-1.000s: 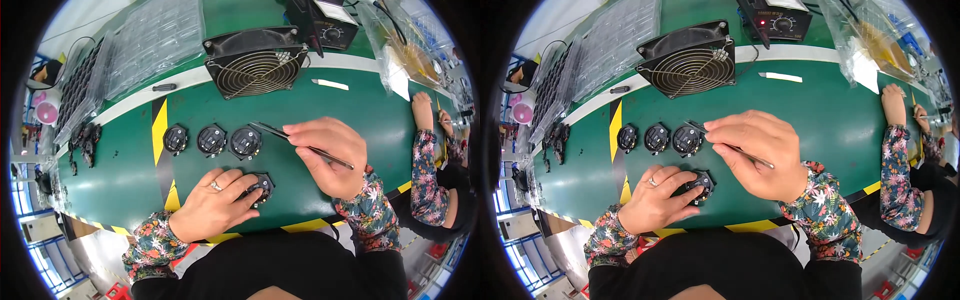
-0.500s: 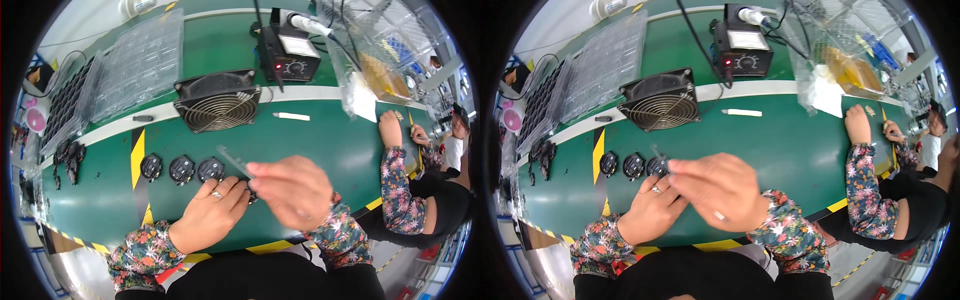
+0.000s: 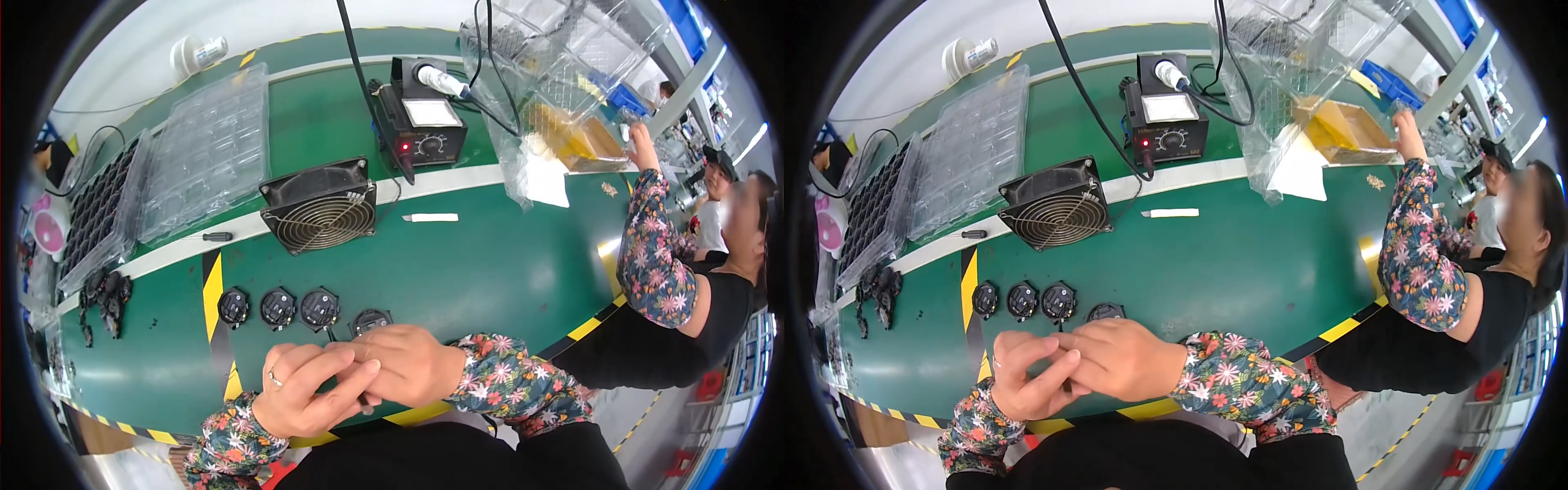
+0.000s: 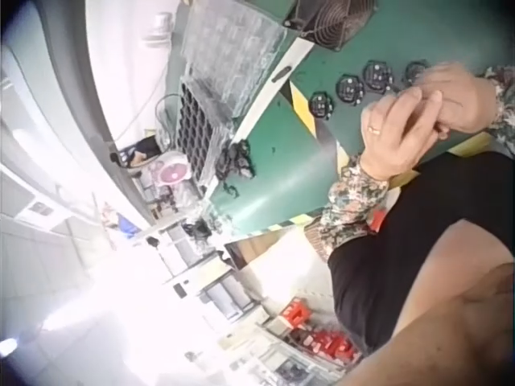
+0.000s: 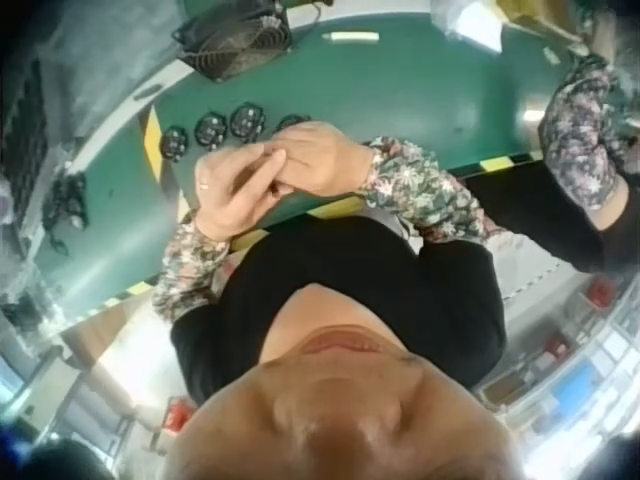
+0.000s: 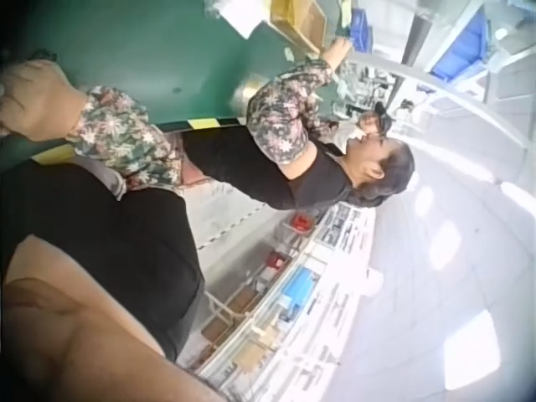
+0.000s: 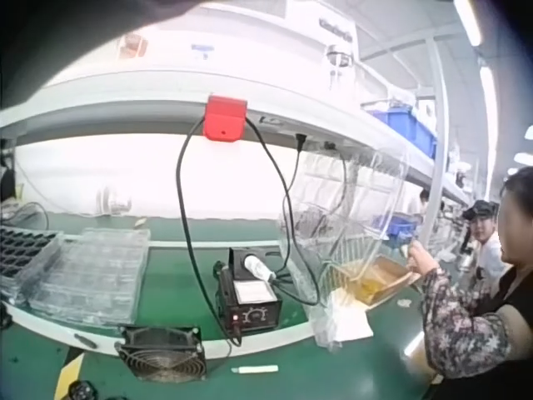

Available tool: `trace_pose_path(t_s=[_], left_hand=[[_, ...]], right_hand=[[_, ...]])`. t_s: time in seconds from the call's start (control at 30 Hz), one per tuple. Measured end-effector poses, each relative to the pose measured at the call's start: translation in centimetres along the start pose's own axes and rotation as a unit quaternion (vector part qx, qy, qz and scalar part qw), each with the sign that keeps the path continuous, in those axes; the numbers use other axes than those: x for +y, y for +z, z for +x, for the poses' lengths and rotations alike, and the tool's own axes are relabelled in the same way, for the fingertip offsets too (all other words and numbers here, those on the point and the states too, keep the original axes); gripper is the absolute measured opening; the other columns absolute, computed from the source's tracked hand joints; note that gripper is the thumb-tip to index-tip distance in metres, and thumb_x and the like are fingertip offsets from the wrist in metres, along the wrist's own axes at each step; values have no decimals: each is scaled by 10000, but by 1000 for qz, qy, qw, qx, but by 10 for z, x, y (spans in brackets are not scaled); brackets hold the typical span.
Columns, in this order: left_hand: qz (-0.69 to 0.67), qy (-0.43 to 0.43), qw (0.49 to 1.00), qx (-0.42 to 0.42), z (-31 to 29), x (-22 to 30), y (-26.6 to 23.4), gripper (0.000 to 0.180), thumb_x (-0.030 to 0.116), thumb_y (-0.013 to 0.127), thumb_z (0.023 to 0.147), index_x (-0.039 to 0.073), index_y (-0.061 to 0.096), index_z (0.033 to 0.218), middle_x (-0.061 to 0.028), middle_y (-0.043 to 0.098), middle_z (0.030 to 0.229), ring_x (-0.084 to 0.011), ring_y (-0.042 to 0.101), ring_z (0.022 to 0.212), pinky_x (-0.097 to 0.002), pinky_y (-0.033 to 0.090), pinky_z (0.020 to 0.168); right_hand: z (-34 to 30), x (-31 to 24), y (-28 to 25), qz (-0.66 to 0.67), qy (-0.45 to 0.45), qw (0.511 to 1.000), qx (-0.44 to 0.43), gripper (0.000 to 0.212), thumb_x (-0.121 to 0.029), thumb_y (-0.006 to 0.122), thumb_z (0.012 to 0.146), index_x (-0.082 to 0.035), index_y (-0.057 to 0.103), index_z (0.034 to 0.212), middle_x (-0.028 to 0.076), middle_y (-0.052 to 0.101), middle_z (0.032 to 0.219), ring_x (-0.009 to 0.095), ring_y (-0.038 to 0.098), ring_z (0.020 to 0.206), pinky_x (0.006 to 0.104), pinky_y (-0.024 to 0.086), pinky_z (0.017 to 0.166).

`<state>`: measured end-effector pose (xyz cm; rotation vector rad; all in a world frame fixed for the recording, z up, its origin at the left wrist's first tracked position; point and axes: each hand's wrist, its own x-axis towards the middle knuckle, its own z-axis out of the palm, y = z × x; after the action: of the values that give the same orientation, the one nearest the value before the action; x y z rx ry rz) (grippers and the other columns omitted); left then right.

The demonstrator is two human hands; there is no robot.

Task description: The person assembles small electronic fans by attaching internal PCB boards and screws into plastic housings. The assembly is performed using a screwdriver and tweezers.

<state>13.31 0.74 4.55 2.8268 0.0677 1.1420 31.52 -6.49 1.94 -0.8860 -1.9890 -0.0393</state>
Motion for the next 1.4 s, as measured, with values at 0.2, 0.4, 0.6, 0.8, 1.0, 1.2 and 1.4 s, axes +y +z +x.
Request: trace_pose_path(t_s=[0.2, 0.4, 0.6, 0.8, 1.0, 1.2, 1.4], left_hand=[[-20, 26, 999, 39, 1, 0, -4, 313, 206, 749, 732, 149, 683, 1033, -47, 548, 1108, -200, 540, 813, -325, 403, 662], [73, 69, 990, 95, -5, -5, -13, 312, 243, 750, 744, 175, 691, 1043, 12, 596, 1010, -138, 511, 752, -293, 359, 603], [135, 55, 987, 70, -16, -18, -32, 321, 222, 755, 740, 148, 675, 1042, -15, 630, 965, -106, 504, 613, -230, 393, 477], [198, -151, 967, 46, -44, -60, -64, 324, 39, 695, 719, 72, 655, 1039, -86, 611, 997, -204, 631, 729, -327, 503, 605], [299, -292, 908, -24, -94, -105, -103, 261, 20, 608, 749, 24, 634, 1008, -88, 589, 996, -265, 619, 824, -363, 506, 702], [323, -323, 888, -54, -149, -121, -146, 240, -1, 581, 770, 2, 643, 1002, -107, 605, 1028, -294, 617, 870, -373, 510, 746], [286, -405, 861, -112, -187, -126, -147, 349, -84, 490, 776, 6, 621, 1087, -144, 583, 1181, -345, 587, 1033, -388, 491, 873]], right_hand=[[5, 1, 0, 25, -51, 998, 4, 300, -160, 674, 761, 21, 591, 985, 173, 629, 1044, 289, 654, 846, 363, 539, 662], [15, 2, -6, -39, 31, 999, -1, 242, -50, 692, 745, -25, 657, 984, 138, 681, 970, 253, 682, 788, 317, 537, 640], [20, 24, -31, -128, 97, 986, 43, 199, 31, 659, 743, -13, 662, 937, 127, 694, 911, 276, 680, 834, 344, 539, 731], [16, 83, -67, -156, 240, 948, 139, 133, -11, 600, 859, 22, 653, 976, 117, 669, 972, 192, 626, 882, 284, 481, 805], [21, 145, -99, -243, 256, 927, 128, 418, -112, 610, 878, -18, 515, 1275, 129, 555, 1221, 209, 547, 1006, 318, 434, 897], [59, 168, -99, -307, 302, 884, 180, 568, -201, 656, 865, -35, 434, 1361, 129, 551, 1184, 217, 537, 1042, 315, 431, 895], [77, 208, -120, -247, 309, 908, 136, 536, -182, 695, 823, -86, 516, 1319, 89, 625, 1155, 152, 569, 1029, 280, 434, 895]])
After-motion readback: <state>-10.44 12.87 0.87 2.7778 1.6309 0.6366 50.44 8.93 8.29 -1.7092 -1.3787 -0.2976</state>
